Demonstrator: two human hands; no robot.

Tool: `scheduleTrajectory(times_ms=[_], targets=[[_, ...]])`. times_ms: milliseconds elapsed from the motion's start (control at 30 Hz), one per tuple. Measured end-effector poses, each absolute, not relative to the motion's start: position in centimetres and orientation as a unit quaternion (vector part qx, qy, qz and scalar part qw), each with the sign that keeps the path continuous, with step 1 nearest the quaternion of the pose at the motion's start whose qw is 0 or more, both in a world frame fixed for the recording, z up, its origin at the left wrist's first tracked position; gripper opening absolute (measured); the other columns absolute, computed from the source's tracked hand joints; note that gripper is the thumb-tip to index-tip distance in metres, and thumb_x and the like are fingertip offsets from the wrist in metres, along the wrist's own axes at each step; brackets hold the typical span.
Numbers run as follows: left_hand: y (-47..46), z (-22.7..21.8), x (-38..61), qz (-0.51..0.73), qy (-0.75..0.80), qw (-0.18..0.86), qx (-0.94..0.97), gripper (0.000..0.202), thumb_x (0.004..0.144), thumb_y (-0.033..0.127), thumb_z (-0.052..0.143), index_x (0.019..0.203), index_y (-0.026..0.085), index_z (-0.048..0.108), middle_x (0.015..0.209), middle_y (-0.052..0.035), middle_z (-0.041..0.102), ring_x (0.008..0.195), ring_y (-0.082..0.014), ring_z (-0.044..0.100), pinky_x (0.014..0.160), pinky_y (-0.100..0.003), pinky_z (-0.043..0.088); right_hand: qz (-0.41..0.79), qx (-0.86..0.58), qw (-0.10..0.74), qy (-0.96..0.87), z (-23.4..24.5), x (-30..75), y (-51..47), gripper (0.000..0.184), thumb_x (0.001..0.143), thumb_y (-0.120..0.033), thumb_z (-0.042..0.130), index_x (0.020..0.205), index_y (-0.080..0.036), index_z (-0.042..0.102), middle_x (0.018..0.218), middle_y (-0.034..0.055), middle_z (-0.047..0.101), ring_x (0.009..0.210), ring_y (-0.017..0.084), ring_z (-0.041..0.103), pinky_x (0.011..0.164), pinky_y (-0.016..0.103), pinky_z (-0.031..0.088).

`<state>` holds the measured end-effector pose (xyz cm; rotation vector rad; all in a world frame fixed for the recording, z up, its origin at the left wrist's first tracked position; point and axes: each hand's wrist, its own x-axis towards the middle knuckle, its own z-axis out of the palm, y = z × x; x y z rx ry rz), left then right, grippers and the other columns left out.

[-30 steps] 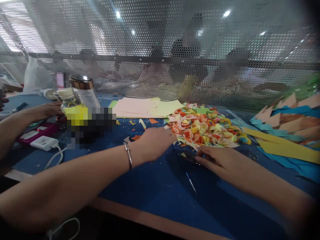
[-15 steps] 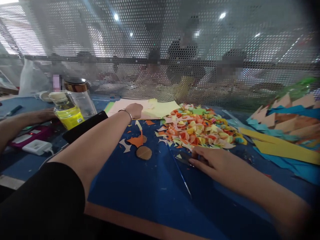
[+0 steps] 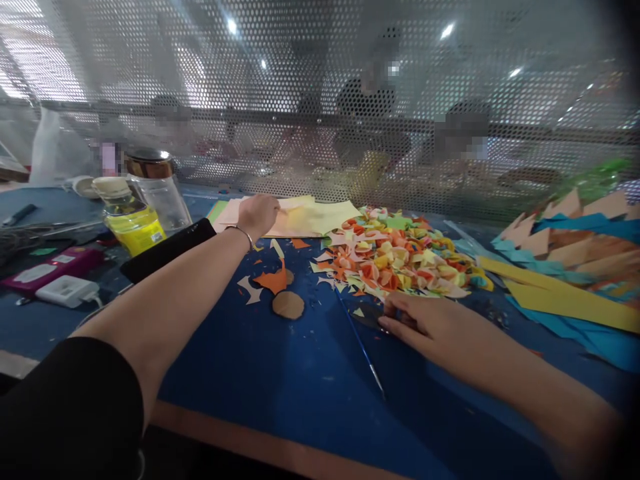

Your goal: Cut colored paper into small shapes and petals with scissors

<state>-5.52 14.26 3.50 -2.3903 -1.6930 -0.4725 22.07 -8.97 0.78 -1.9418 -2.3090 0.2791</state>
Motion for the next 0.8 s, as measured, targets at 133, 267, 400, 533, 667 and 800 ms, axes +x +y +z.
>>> scheduleTrajectory(times_ms=[133,267,400,533,667,800], targets=[[12.3,4.5,-5.4,-0.275,-0.527,0.091,-0.799,0.039,0.102,0.026,0.043,0.123,0.026,0.076,0.12,-0.006,0.078,0.111,-0.0249,0.069,0.096,-0.038,0.05,0.076,-0.647,0.044,-0.757,0.6,22.2,-9.1,0.029,0.095,-0.047,0.049,0.09,-0.024,0.065,0.076,0.0078,0.071,0.068,0.026,0.067,0.062,0.038,0.045],[9.2,4.8,-5.3,-0.403,-0.381,0.128,-0.822,0.036,0.106,0.028,0.042,0.123,0.024,0.074,0.122,-0.0058,0.078,0.115,-0.0206,0.07,0.103,-0.037,0.052,0.072,-0.647,0.125,-0.749,1.0,22.1,-9.2,0.04,0.095,-0.059,0.049,0.093,-0.024,0.068,0.077,0.0077,0.072,0.065,0.024,0.066,0.06,0.037,0.047],[6.7,3.8,-6.1,-0.436,-0.15,0.159,-0.873,0.029,0.102,0.022,0.052,0.122,0.023,0.073,0.125,-0.0072,0.077,0.12,-0.0188,0.07,0.104,-0.037,0.057,0.147,-0.639,0.296,-0.694,2.0,21.8,-9.1,0.057,0.089,-0.076,0.052,0.102,-0.023,0.07,0.093,0.0097,0.076,0.069,0.023,0.07,0.064,0.037,0.056],[5.9,2.6,-7.4,-0.413,-0.041,0.185,-0.891,0.031,0.101,0.018,0.053,0.126,0.025,0.069,0.129,-0.0051,0.076,0.123,-0.0173,0.071,0.104,-0.034,0.06,0.295,-0.609,0.421,-0.603,2.4,21.6,-8.9,0.061,0.081,-0.082,0.061,0.097,-0.023,0.07,0.091,0.0105,0.076,0.077,0.025,0.073,0.065,0.037,0.062],[5.6,2.0,-7.9,-0.394,-0.01,0.19,-0.899,0.032,0.102,0.015,0.051,0.128,0.023,0.066,0.129,-0.0072,0.076,0.127,-0.0182,0.069,0.107,-0.036,0.06,0.389,-0.582,0.491,-0.519,2.1,21.3,-8.5,0.059,0.081,-0.081,0.062,0.086,-0.022,0.067,0.094,0.0122,0.075,0.084,0.028,0.073,0.066,0.04,0.063],[5.1,1.9,-7.4,-0.401,0.017,0.193,-0.895,0.032,0.101,0.012,0.052,0.13,0.021,0.063,0.127,-0.0099,0.076,0.127,-0.0192,0.068,0.103,-0.036,0.062,0.394,-0.604,0.532,-0.445,1.8,20.9,-7.8,0.055,0.065,-0.07,0.083,0.083,-0.024,0.06,0.079,0.007,0.068,0.07,0.025,0.07,0.056,0.037,0.062]])
